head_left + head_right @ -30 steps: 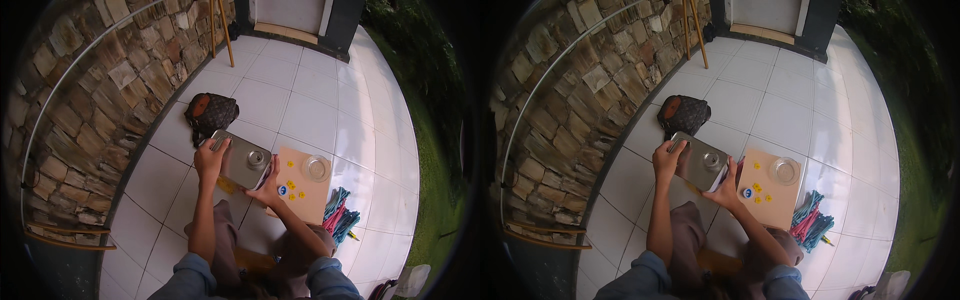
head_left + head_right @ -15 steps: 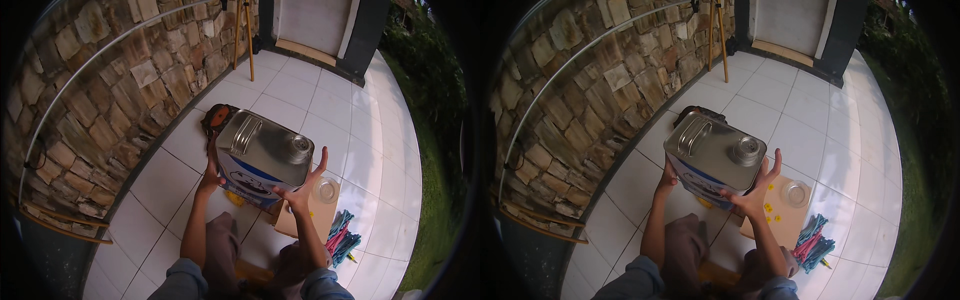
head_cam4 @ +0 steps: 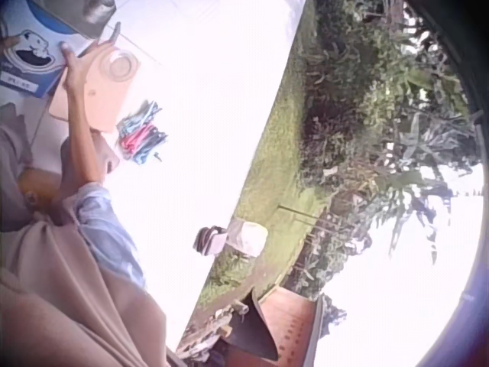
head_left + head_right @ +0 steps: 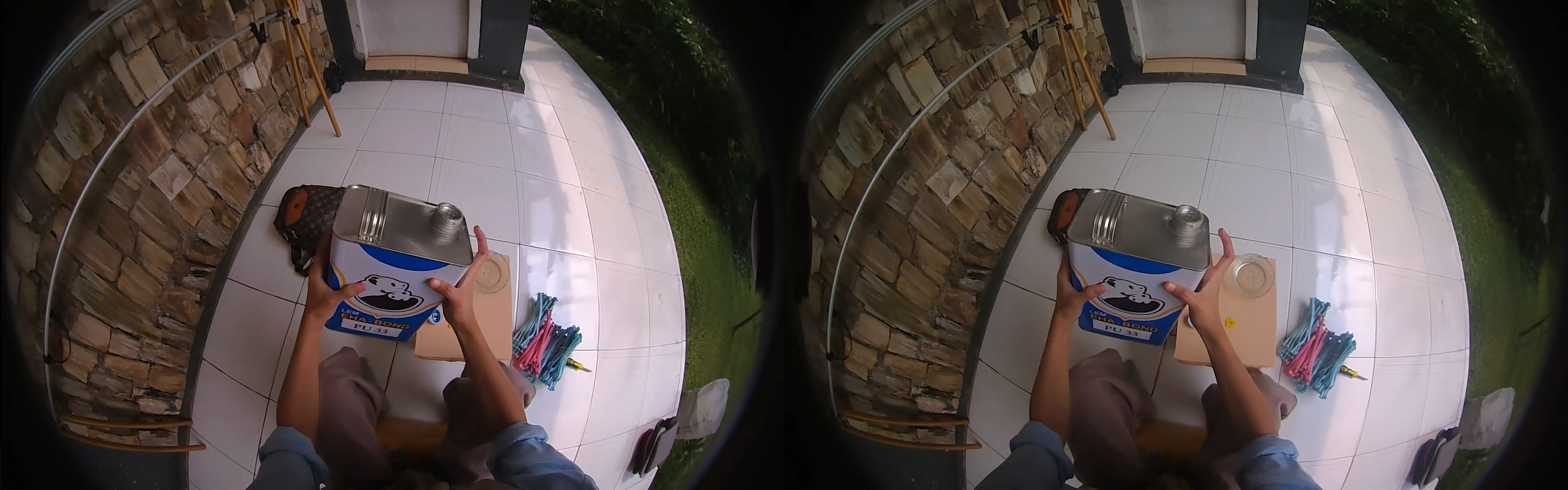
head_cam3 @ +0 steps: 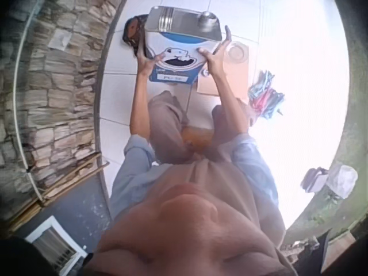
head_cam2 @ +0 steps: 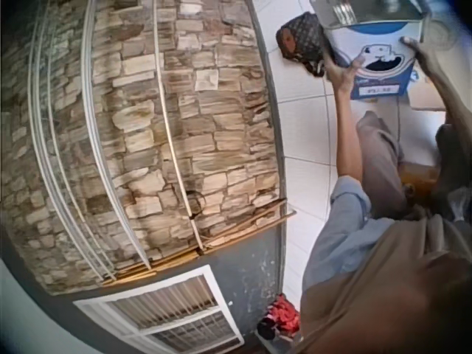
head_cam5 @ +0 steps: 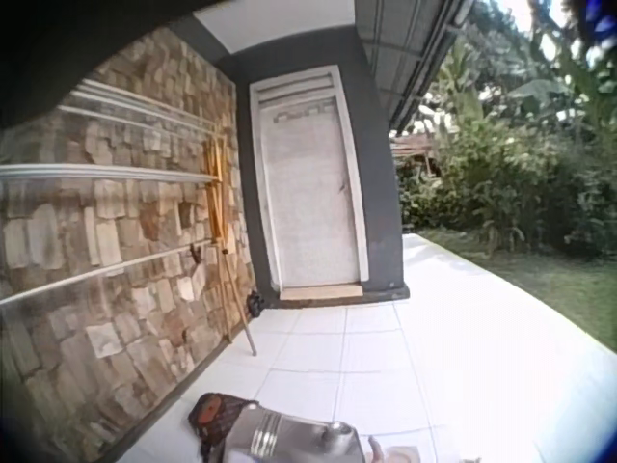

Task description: The person organizes plastic shoe straps by color and applies adhesive from a small dish to several yellow flower-shaped shoe components, occasionally handling a large metal container of glue.

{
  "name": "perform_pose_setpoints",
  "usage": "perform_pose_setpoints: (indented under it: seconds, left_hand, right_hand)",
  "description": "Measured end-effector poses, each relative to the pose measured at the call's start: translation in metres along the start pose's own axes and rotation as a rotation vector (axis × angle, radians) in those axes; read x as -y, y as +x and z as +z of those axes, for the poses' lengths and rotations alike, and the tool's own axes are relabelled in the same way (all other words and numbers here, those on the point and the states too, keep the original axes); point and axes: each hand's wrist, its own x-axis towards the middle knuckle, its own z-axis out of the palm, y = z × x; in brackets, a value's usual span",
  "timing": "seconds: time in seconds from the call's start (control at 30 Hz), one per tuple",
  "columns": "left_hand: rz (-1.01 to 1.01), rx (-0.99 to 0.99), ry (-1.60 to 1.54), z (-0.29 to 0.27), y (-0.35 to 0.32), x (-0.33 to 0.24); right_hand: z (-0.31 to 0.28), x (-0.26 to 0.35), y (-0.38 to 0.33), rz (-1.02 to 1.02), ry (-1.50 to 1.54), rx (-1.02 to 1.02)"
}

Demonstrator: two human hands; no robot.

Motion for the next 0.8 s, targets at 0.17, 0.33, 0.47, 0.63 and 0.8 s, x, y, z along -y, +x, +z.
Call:
perform_pose_setpoints:
  seconds: [0.17, 0.33, 0.47, 0.63, 0.8]
  left_hand:
    - [0.163, 0.076, 0.352, 0.047, 0.018, -0.038]
    - [0.252, 0.170, 0.573, 0.085, 0.036, -0.044]
    - [0.266, 0.325, 0.716, 0.099, 0.048, -0.039]
    - [0.096, 0.462, 0.787, 0.115, 0.063, -0.024]
    - [-0.001, 0.569, 1.004, 0.121, 0.088, -0.019]
  right_hand:
    - [-0.033, -0.017, -0.011, 0.107, 0.155, -0.208]
    - [-0.063, -0.022, -0.026, 0.393, 0.162, -0.339]
    - [-0.070, -0.034, -0.037, 0.509, 0.237, -0.468]
    - [-0.090, -0.057, -0.046, 0.582, 0.332, -0.468]
    - [-0.086, -0.067, -0.049, 0.656, 0.475, -0.460]
